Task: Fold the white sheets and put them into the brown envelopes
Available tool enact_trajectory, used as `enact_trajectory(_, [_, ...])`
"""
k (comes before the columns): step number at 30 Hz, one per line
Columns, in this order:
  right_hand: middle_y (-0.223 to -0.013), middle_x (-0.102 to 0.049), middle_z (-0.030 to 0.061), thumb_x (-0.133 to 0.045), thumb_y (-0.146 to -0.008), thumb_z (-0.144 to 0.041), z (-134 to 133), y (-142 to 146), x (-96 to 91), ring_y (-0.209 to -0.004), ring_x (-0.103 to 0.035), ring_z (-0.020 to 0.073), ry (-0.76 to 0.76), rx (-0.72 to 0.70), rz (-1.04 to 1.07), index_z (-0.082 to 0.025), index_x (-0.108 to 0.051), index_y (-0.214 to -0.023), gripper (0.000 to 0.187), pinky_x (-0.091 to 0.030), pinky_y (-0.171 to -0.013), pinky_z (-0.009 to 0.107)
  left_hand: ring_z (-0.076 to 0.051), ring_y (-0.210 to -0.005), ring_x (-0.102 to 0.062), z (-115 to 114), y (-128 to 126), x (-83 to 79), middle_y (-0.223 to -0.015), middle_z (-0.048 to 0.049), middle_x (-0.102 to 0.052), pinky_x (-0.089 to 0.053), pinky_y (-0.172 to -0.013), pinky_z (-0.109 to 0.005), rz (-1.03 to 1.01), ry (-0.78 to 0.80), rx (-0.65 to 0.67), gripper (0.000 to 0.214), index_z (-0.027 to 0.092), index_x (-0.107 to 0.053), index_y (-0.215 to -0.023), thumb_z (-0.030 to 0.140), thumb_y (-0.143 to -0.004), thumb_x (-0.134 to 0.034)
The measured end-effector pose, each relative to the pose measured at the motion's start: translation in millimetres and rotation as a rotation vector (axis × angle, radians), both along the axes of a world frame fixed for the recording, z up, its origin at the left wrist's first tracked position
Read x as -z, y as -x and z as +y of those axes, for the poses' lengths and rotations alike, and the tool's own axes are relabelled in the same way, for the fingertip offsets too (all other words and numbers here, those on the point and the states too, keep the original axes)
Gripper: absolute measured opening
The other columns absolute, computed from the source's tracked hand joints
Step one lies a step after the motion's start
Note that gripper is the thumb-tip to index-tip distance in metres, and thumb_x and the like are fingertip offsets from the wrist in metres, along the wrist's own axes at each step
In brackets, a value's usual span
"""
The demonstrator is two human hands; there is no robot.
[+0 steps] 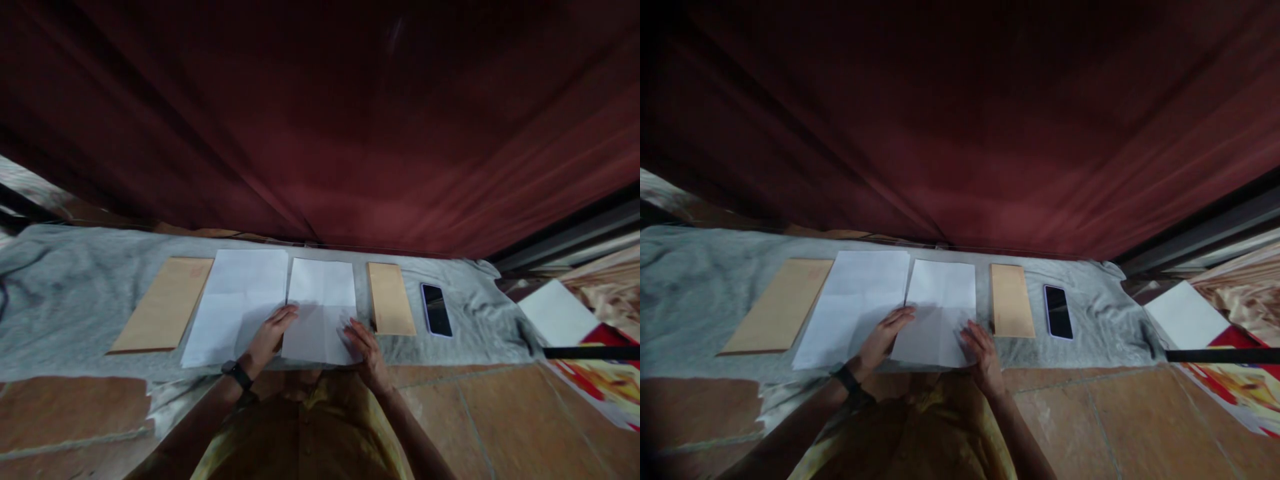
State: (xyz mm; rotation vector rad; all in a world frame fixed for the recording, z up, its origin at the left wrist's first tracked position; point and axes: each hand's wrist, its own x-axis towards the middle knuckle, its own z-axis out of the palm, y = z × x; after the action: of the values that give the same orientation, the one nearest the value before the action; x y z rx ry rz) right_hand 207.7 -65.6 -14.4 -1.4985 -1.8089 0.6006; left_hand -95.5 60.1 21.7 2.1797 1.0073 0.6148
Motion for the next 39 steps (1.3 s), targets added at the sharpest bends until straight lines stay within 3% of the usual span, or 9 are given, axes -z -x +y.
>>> enact_trajectory(5, [-0.151,-0.053,0.0059,-0.052,-0.083,-0.004,0,-9,2.7,-0.143,-0.044,0.0276,-0.065,-0.06,-0.082,-0.033,-0.061,-0.138,0.063,-0.041,-0.116,0.052,-0.021,-0.131,-0.057,0,12,11.7,-0.137,-0.0044,-0.066,-0.038,-0.12,-0.048,0.109,-0.004,0.038,0.059,0.026,-0.072,-0.118,-0.004,-0.077,-0.041])
enact_trajectory(9, [-0.152,-0.052,0.0063,-0.058,-0.08,-0.005,4,-17,0.1,-0.143,-0.045,0.028,-0.031,-0.099,-0.115,-0.033,-0.06,-0.139,0.065,-0.041,-0.116,0.052,-0.019,-0.133,-0.056,8,12,-3.4,-0.139,-0.0024,-0.065,-0.036,-0.122,-0.046,0.082,-0.038,0.065,0.06,0.028,-0.069,-0.124,-0.002,-0.081,-0.042])
enact_trajectory(14, [-0.153,-0.05,0.0057,-0.058,-0.081,-0.008,4,-22,-4.0,-0.142,-0.046,0.0272,-0.017,-0.163,-0.176,-0.034,-0.057,-0.142,0.067,-0.039,-0.118,0.051,-0.021,-0.15,-0.034,31,-60,-18.9,-0.159,-0.0055,-0.043,-0.028,-0.125,-0.045,0.177,-0.218,0.187,0.048,0.026,-0.053,-0.144,0.02,-0.097,-0.049])
enact_trajectory(18, [-0.155,-0.049,0.0047,-0.052,-0.079,-0.008,-2,-25,-8.0,-0.142,-0.046,0.0264,-0.018,-0.204,-0.211,-0.033,-0.055,-0.144,0.07,-0.034,-0.12,0.053,-0.025,-0.152,-0.029,46,-122,2.9,-0.162,-0.0082,-0.038,-0.024,-0.125,-0.047,0.278,-0.298,0.272,0.052,0.024,-0.048,-0.148,0.035,-0.098,-0.056])
enact_trajectory(21, [-0.156,-0.047,0.005,-0.052,-0.076,-0.009,-7,-27,-9.3,-0.143,-0.045,0.0272,-0.011,-0.211,-0.216,-0.032,-0.053,-0.145,0.073,-0.033,-0.12,0.053,-0.025,-0.152,-0.03,51,-138,18.6,-0.162,-0.006,-0.038,-0.02,-0.125,-0.048,0.309,-0.35,0.289,0.051,0.028,-0.047,-0.148,0.04,-0.099,-0.054])
enact_trajectory(27, [-0.156,-0.048,0.0063,-0.057,-0.082,-0.019,-8,-28,-8.3,-0.142,-0.046,0.0288,-0.019,-0.205,-0.196,-0.032,-0.052,-0.146,0.066,-0.034,-0.12,0.054,-0.024,-0.151,-0.031,54,-115,22.3,-0.162,-0.0058,-0.038,-0.019,-0.125,-0.045,0.318,-0.369,0.265,0.052,0.027,-0.044,-0.151,0.041,-0.101,-0.048])
enact_trajectory(34, [-0.154,-0.049,0.008,-0.06,-0.091,-0.033,-8,-28,-6.8,-0.141,-0.047,0.0296,-0.032,-0.208,-0.204,-0.031,-0.053,-0.146,0.055,-0.034,-0.119,0.054,-0.027,-0.15,-0.034,64,-65,29.2,-0.159,-0.0129,-0.042,-0.024,-0.124,-0.047,0.38,-0.366,-0.045,0.056,0.017,-0.042,-0.152,0.042,-0.102,-0.04])
enact_trajectory(37, [-0.155,-0.048,0.0091,-0.057,-0.093,-0.036,-8,-29,-6.6,-0.142,-0.045,0.0296,-0.05,-0.23,-0.202,-0.029,-0.051,-0.147,0.055,-0.032,-0.119,0.055,-0.028,-0.149,-0.035,65,-59,25.6,-0.159,-0.0164,-0.04,-0.027,-0.124,-0.048,0.434,-0.361,-0.146,0.057,0.011,-0.042,-0.152,0.039,-0.102,-0.038])
enact_trajectory(39, [-0.156,-0.047,0.0089,-0.055,-0.094,-0.035,-8,-29,-6.2,-0.142,-0.045,0.0291,-0.05,-0.235,-0.205,-0.028,-0.051,-0.147,0.054,-0.032,-0.12,0.055,-0.029,-0.151,-0.032,57,-65,19.9,-0.16,-0.0168,-0.038,-0.026,-0.124,-0.049,0.445,-0.37,-0.132,0.057,0.01,-0.041,-0.152,0.038,-0.102,-0.038])
